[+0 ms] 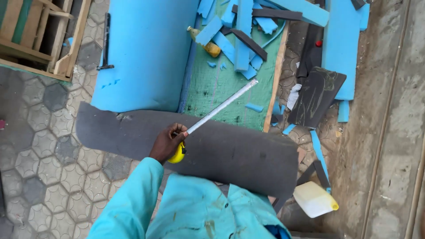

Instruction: Measuring and marking a piece of upholstery foam using a tape measure and a pencil in a workshop.

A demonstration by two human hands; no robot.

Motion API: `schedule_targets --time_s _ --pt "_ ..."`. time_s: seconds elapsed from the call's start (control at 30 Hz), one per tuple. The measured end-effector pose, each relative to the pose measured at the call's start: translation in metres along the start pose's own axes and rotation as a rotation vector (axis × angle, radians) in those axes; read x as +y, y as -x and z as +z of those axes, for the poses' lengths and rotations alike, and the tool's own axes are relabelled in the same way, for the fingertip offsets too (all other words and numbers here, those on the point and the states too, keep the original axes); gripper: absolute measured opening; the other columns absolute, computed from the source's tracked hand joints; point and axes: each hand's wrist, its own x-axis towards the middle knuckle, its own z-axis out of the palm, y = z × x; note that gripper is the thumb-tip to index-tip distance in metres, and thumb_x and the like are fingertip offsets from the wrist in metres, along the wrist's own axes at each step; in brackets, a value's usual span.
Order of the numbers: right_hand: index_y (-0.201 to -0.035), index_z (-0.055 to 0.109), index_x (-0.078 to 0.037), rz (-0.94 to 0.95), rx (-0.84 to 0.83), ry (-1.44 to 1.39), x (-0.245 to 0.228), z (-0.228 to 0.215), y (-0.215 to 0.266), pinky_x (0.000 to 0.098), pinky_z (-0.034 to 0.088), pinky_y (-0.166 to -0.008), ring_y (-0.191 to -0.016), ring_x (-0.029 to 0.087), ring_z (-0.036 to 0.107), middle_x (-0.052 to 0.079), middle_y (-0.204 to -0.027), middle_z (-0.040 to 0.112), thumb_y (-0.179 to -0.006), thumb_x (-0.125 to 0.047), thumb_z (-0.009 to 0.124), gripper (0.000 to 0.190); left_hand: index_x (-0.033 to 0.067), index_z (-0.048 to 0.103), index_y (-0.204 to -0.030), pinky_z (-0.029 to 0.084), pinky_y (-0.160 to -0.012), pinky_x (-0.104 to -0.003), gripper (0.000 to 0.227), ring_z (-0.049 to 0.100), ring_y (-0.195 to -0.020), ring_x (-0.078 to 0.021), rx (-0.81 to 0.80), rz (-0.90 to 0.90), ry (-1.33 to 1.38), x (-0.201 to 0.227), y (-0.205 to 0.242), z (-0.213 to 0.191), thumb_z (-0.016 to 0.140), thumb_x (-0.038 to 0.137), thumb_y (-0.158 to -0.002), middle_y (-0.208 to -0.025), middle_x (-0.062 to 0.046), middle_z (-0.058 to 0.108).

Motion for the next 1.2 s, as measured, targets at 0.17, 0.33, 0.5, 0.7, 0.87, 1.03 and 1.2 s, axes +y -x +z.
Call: schedule_targets --time_s 0.17,0.33,0.5,0.7,0.87,1.03,1.2 --pt "-0.197 0.047 -0.034 0.518 0.044 -0.654 0.174 0.026 0.013 0.0391 0.053 -0.129 -0.172 0.021 0.067 -0.011 -0.182 0.062 -0.143 -0.067 0.049 0.064 0.0157 0.084 -0.117 0.064 -0.088 -0.044 0.01 0.084 -0.091 -0.0213 -0.013 -0.118 -0.153 0.066 -0.035 0.07 0.081 0.025 -0.116 -0.105 -0.005 0.088" --pt "-0.162 0.076 -0.013 0.666 0.12 -0.819 0.122 0.131 0.039 0.045 0.077 -0.098 -0.129 0.036 0.089 0.008 -0.142 0.086 -0.137 -0.061 0.072 0.055 0.0179 0.082 -0.114 0.059 -0.088 -0.046 0.013 0.079 -0.095 -0.0227 -0.281 -0.1 -0.276 0.055 -0.144 0.129 0.078 0.03 -0.119 -0.109 -0.004 0.085" --pt "-0.182 0.045 0.016 0.919 0.142 -0.4 0.092 0.269 0.048 0.0662 0.062 -0.114 -0.15 0.053 0.074 0.03 -0.143 0.066 -0.125 -0.063 0.049 0.098 0.0195 0.085 -0.108 0.061 -0.087 -0.045 0.009 0.08 -0.087 -0.0202 -0.511 0.005 -0.43 0.002 -0.278 0.195 0.083 0.023 -0.116 -0.1 -0.002 0.089" --pt "-0.166 0.077 0.009 0.759 0.287 0.094 0.042 0.345 0.033 0.0417 0.058 -0.118 -0.135 0.033 0.081 0.03 -0.139 0.084 -0.136 -0.052 0.058 0.071 0.0268 0.089 -0.11 0.052 -0.089 -0.041 0.007 0.073 -0.098 -0.0177 -0.684 0.034 -0.612 -0.113 -0.394 0.244 0.086 0.033 -0.111 -0.105 0.007 0.089" --pt "-0.178 0.063 0.012 1.152 0.04 -0.132 0.173 0.299 0.086 0.0501 0.05 -0.126 -0.147 0.047 0.075 0.04 -0.157 0.078 -0.122 -0.04 0.052 0.077 0.0273 0.091 -0.102 0.053 -0.069 -0.04 0.011 0.067 -0.072 -0.0157 -0.733 -0.143 -0.645 -0.219 -0.447 0.261 0.087 0.031 -0.112 -0.088 0.004 0.084" --pt "-0.189 0.039 0.004 1.217 -0.105 -0.996 0.311 0.263 0.08 0.0653 0.058 -0.137 -0.163 0.064 0.069 0.047 -0.181 0.055 -0.131 -0.026 0.075 0.075 0.0309 0.091 -0.097 0.058 -0.091 -0.04 0.019 0.08 -0.093 -0.0171 -0.742 -0.198 -0.676 -0.299 -0.445 0.273 0.076 0.027 -0.107 -0.099 0.007 0.093" --pt "-0.198 0.037 -0.036 1.783 -0.195 -0.335 0.172 0.37 -0.138 0.0725 0.042 -0.156 -0.183 0.038 0.052 0.007 -0.196 0.057 -0.108 -0.048 0.039 0.09 0.0305 0.091 -0.105 0.058 -0.092 -0.042 0.009 0.08 -0.098 -0.0187 -0.734 -0.31 -0.778 -0.312 -0.441 0.283 0.088 0.039 -0.105 -0.101 0.005 0.092"
